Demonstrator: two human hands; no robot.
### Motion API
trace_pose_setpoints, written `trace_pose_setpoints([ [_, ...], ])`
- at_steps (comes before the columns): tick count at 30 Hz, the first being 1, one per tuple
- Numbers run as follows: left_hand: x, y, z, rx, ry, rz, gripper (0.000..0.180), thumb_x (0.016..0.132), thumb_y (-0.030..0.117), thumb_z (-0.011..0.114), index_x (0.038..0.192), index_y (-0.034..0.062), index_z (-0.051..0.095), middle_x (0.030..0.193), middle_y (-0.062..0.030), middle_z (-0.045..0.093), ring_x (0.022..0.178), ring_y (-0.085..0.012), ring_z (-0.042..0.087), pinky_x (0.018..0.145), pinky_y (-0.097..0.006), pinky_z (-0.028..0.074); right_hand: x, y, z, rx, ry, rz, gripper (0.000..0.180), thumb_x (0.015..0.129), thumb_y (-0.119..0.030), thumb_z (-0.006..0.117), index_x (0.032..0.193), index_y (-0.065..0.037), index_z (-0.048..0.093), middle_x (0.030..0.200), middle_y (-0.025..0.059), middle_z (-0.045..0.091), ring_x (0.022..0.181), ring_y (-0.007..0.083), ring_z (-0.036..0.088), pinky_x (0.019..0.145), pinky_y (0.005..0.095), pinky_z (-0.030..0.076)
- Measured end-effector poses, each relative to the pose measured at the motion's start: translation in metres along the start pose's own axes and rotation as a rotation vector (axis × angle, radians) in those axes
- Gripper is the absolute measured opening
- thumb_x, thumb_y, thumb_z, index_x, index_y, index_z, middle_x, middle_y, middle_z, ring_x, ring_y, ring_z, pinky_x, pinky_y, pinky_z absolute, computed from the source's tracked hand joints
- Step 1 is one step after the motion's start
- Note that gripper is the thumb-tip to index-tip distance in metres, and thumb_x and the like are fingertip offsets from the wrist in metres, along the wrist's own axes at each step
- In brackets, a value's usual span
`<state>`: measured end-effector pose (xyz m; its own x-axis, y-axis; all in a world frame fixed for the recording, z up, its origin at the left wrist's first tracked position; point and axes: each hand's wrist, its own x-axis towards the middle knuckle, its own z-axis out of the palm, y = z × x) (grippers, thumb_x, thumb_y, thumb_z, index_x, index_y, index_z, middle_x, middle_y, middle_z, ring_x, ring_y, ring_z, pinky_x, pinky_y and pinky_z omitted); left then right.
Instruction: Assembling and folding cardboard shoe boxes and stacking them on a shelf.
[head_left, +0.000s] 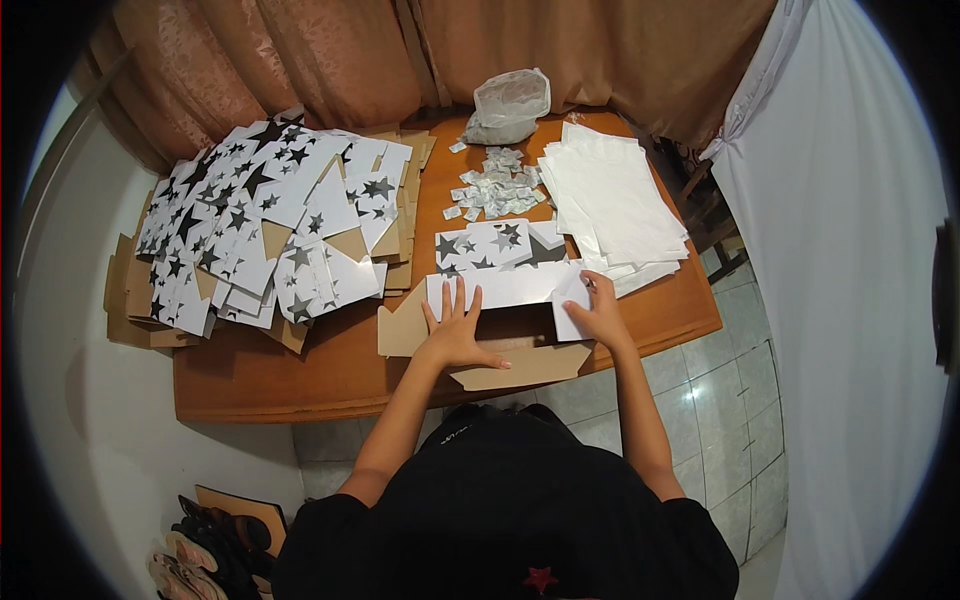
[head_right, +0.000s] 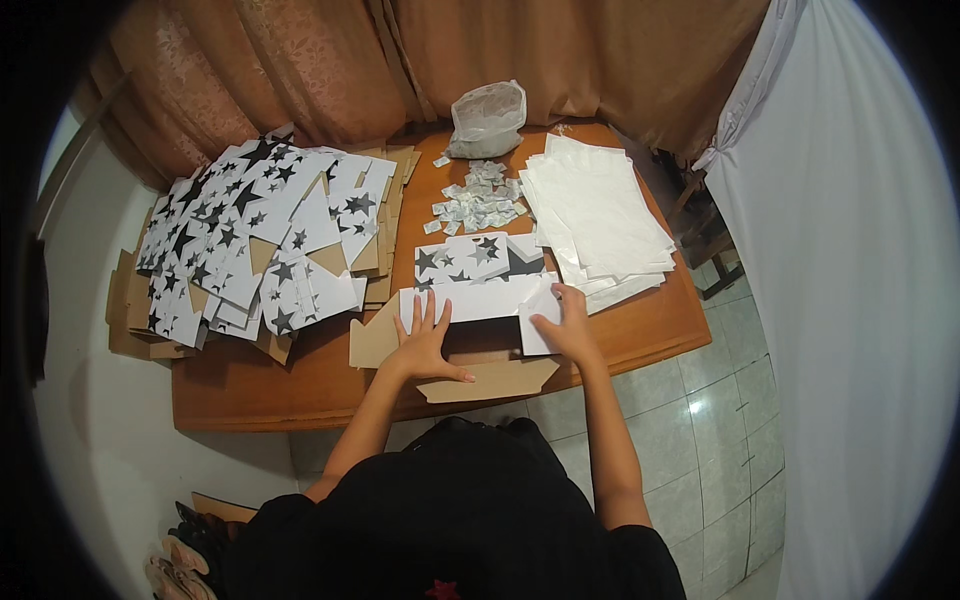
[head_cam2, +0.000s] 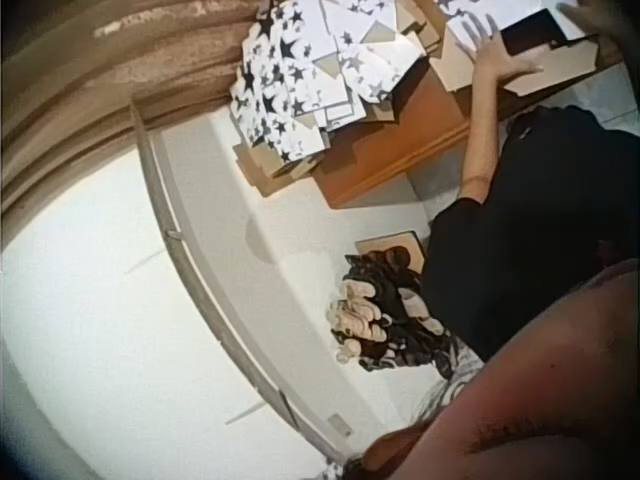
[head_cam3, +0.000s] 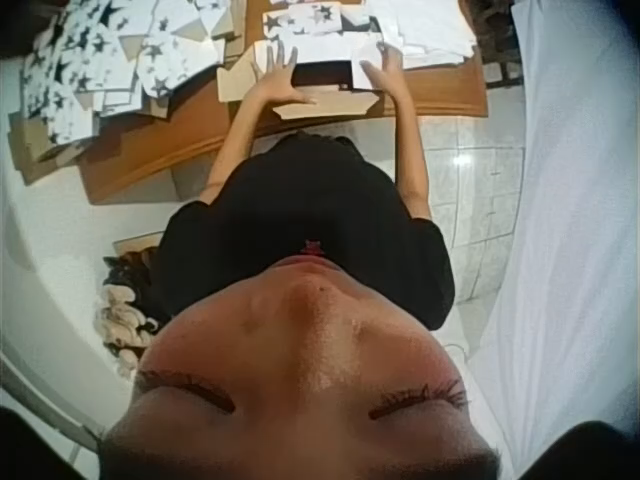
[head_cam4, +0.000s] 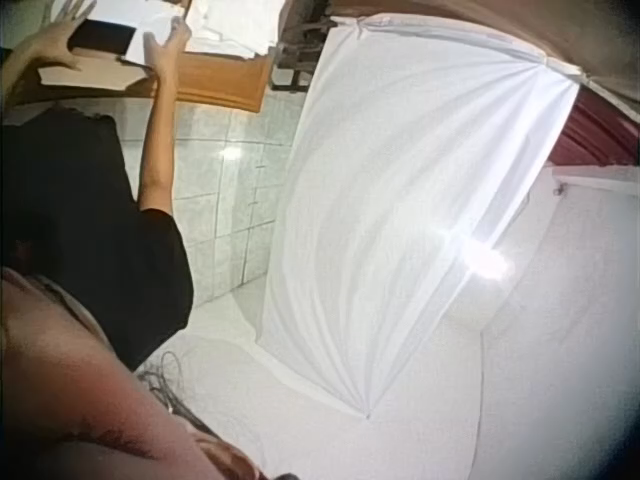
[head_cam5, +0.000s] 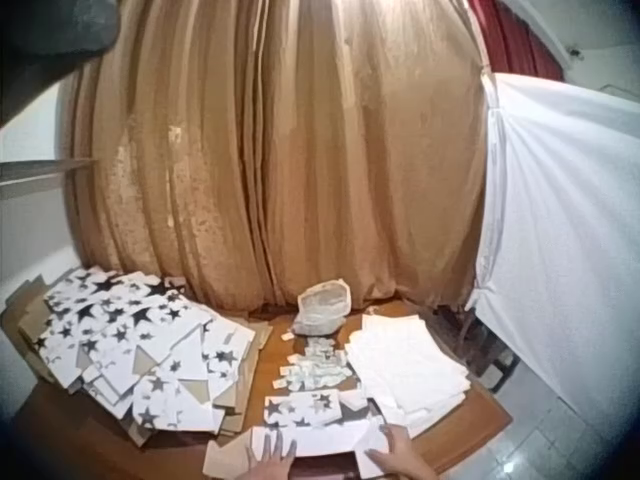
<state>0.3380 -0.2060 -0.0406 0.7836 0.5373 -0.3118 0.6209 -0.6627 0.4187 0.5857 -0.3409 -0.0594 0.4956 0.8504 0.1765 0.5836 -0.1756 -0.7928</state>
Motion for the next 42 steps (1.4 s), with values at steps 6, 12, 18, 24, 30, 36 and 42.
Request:
trace_pose_setpoints([
  [6, -0.003, 0.009, -0.008, -0.089, 0.054, 0.106, 0.128, 0.04, 0.078, 0.064, 0.14, 0.0102, 0.023, 0.145, -0.0253, -0.009, 0.132, -0.0429, -0.017, 0.095, -0.067, -0.011, 0.014, -0.023, 0.013, -0.305, -0.078, 0.118, 0.092, 0.057, -0.02, 0.079, 0.131, 0.0, 0.027, 0.125, 0.0248, 0.037, 0.11, 0.0398, 0.046, 0.091, 0.0407, 0.042],
  [12, 0.003, 0.009, 0.006, -0.06, 0.023, 0.077, 0.095, 0.054, 0.075, 0.06, 0.128, 0.0168, 0.05, 0.147, -0.0229, -0.007, 0.131, -0.0438, -0.019, 0.095, -0.067, -0.011, 0.021, -0.047, 0.017, -0.521, -0.166, 0.283, 0.104, 0.053, -0.018, 0.083, 0.135, -0.004, 0.019, 0.125, 0.0258, 0.036, 0.102, 0.0402, 0.053, 0.084, 0.0412, 0.048],
  [18, -0.001, 0.006, 0.013, -0.081, 0.146, 0.083, 0.086, 0.059, 0.071, 0.059, 0.125, 0.0158, 0.053, 0.147, -0.0225, -0.004, 0.132, -0.0434, -0.017, 0.095, -0.068, -0.01, 0.022, -0.046, 0.018, -0.543, -0.165, 0.292, 0.107, 0.054, -0.028, 0.082, 0.137, -0.007, 0.018, 0.125, 0.0258, 0.036, 0.101, 0.0402, 0.054, 0.083, 0.0424, 0.048],
  [24, -0.042, 0.007, -0.032, -0.037, 0.415, -0.189, 0.07, 0.067, 0.06, 0.061, 0.119, 0.0133, 0.056, 0.145, -0.0215, 0.015, 0.134, -0.0434, 0.0, 0.097, -0.068, -0.005, 0.025, -0.055, 0.013, -0.554, -0.141, 0.152, 0.113, 0.051, -0.042, 0.081, 0.138, -0.007, 0.019, 0.133, 0.0292, 0.026, 0.111, 0.0465, 0.044, 0.088, 0.0505, 0.042],
  [30, -0.072, -0.043, -0.043, -0.285, 0.544, -0.602, 0.066, 0.072, 0.052, 0.061, 0.118, 0.0052, 0.053, 0.129, -0.0213, 0.043, 0.122, -0.0363, 0.036, 0.102, -0.054, 0.021, 0.029, -0.058, 0.022, -0.657, -0.154, -0.043, 0.106, 0.05, -0.046, 0.08, 0.135, -0.006, 0.03, 0.136, 0.0247, 0.025, 0.12, 0.0449, 0.032, 0.093, 0.0518, 0.034],
  [36, -0.072, -0.017, -0.039, -0.613, 0.593, 0.069, 0.051, 0.081, 0.04, 0.059, 0.116, 0.0028, 0.056, 0.121, -0.0195, 0.053, 0.115, -0.0324, 0.048, 0.097, -0.042, 0.036, 0.023, -0.037, 0.033, -0.714, -0.114, -0.111, 0.095, 0.059, -0.05, 0.073, 0.132, -0.005, 0.035, 0.134, 0.0193, 0.029, 0.118, 0.043, 0.032, 0.092, 0.0527, 0.033],
  [42, -0.046, -0.009, -0.016, -0.168, 0.382, 0.275, 0.055, 0.08, 0.048, 0.056, 0.121, 0.0099, 0.056, 0.138, -0.0125, 0.038, 0.129, -0.0317, 0.033, 0.105, -0.045, 0.025, 0.023, -0.041, 0.031, -0.708, -0.119, -0.104, 0.091, 0.063, -0.052, 0.071, 0.132, -0.005, 0.035, 0.133, 0.0189, 0.031, 0.117, 0.0401, 0.032, 0.091, 0.051, 0.034],
])
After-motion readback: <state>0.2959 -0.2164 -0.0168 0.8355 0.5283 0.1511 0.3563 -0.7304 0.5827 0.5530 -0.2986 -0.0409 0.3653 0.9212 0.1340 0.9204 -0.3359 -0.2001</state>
